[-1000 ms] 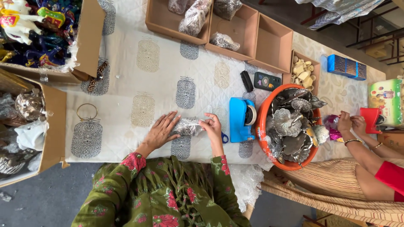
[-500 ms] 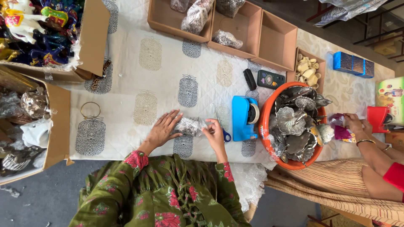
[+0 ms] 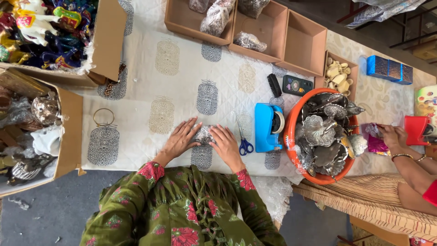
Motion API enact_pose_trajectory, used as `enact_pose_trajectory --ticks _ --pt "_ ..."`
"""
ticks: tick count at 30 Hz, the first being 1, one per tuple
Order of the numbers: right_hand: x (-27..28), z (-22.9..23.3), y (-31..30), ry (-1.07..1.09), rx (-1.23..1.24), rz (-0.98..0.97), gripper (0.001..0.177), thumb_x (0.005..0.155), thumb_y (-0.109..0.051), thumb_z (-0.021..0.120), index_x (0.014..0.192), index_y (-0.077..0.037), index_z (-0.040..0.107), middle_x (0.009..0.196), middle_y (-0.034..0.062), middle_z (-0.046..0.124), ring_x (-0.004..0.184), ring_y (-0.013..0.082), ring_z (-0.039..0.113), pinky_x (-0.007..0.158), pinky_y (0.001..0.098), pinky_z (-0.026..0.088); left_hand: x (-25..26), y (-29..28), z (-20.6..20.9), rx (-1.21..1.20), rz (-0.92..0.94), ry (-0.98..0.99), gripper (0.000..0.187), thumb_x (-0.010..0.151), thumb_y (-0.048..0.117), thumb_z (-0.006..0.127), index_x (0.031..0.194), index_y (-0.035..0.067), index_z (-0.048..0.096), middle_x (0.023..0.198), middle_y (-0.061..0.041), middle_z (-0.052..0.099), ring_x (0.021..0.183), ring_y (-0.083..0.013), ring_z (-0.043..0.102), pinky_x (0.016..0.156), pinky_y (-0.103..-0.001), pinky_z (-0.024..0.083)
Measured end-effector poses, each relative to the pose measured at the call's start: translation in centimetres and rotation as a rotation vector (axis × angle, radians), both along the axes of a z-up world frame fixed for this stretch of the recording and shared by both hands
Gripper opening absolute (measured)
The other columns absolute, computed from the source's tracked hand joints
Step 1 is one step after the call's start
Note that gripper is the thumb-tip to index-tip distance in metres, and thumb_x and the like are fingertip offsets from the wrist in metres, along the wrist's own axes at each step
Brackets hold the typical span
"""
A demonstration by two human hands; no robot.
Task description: Wrapping small decorative figurines in bubble wrap and organizing them into cardboard boxes for storage or shipping.
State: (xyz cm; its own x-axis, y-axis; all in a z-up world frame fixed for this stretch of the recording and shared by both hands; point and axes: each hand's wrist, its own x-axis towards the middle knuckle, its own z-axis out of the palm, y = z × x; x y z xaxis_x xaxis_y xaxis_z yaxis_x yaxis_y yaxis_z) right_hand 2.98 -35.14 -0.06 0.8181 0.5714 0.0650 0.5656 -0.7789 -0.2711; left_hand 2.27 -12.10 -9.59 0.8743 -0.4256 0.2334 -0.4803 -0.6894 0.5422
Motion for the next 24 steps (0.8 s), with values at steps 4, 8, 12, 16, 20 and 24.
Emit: enact_pose_trajectory --ticks 4,8,12,16,20,24 --pt "0.7 -1.9 -0.8 -0.019 0.059 0.047 0.037 0.096 -0.018 0.070 0.130 -0.004 0.067 0.140 0.0080 0.063 0.141 0.0281 0.050 0.109 0.0385 0.048 0.3 -0.1 0.1 0.019 -0.001 -0.020 0.090 0.088 0.059 0.061 0.159 0.014 0.031 0.163 -0.016 0.033 0.148 -0.0300 0.037 0.123 -0.044 0.029" --pt "2.8 -3.8 -1.4 -0.196 0.032 0.115 0.025 0.094 -0.015 0.069 0.118 -0.006 0.075 0.138 0.0054 0.067 0.137 0.0250 0.056 0.102 0.0345 0.055 0.5 -0.5 0.4 -0.002 0.072 0.016 0.092 0.089 0.060 0.060 0.159 0.009 0.029 0.162 -0.018 0.033 0.146 -0.0307 0.040 0.122 -0.045 0.029" --pt "4.2 -0.9 -0.6 -0.220 -0.003 0.170 0.025 0.094 -0.009 0.069 0.117 -0.003 0.075 0.137 0.0067 0.067 0.135 0.0250 0.058 0.098 0.0338 0.056 0.9 -1.1 0.2 0.042 0.164 0.020 0.089 0.093 0.058 0.059 0.160 0.006 0.029 0.165 -0.017 0.032 0.145 -0.0287 0.042 0.122 -0.045 0.030" --pt "3.3 -1.4 -0.6 -0.249 0.023 0.147 0.026 0.094 -0.007 0.069 0.120 -0.006 0.073 0.139 0.0055 0.066 0.135 0.0252 0.059 0.100 0.0336 0.057 0.9 -0.6 0.2 0.024 0.187 0.010 0.089 0.092 0.058 0.058 0.160 0.008 0.030 0.165 -0.017 0.032 0.147 -0.0290 0.040 0.122 -0.044 0.030" --pt "2.6 -1.7 -0.2 -0.290 0.024 0.080 0.046 0.088 0.001 0.067 0.132 -0.010 0.071 0.139 0.0050 0.065 0.134 0.0253 0.059 0.102 0.0334 0.058 0.8 0.9 -0.7 0.136 0.093 -0.060 0.089 0.091 0.062 0.055 0.159 0.009 0.030 0.164 -0.018 0.031 0.150 -0.0292 0.034 0.123 -0.044 0.029" --pt "2.5 -1.4 -0.1 -0.265 0.065 0.072 0.042 0.091 -0.002 0.069 0.133 -0.010 0.069 0.140 0.0042 0.064 0.136 0.0252 0.057 0.100 0.0328 0.057 0.1 2.9 -0.5 0.319 0.066 -0.058 0.089 0.095 0.068 0.048 0.160 0.010 0.028 0.166 -0.016 0.029 0.153 -0.0269 0.027 0.125 -0.045 0.021"
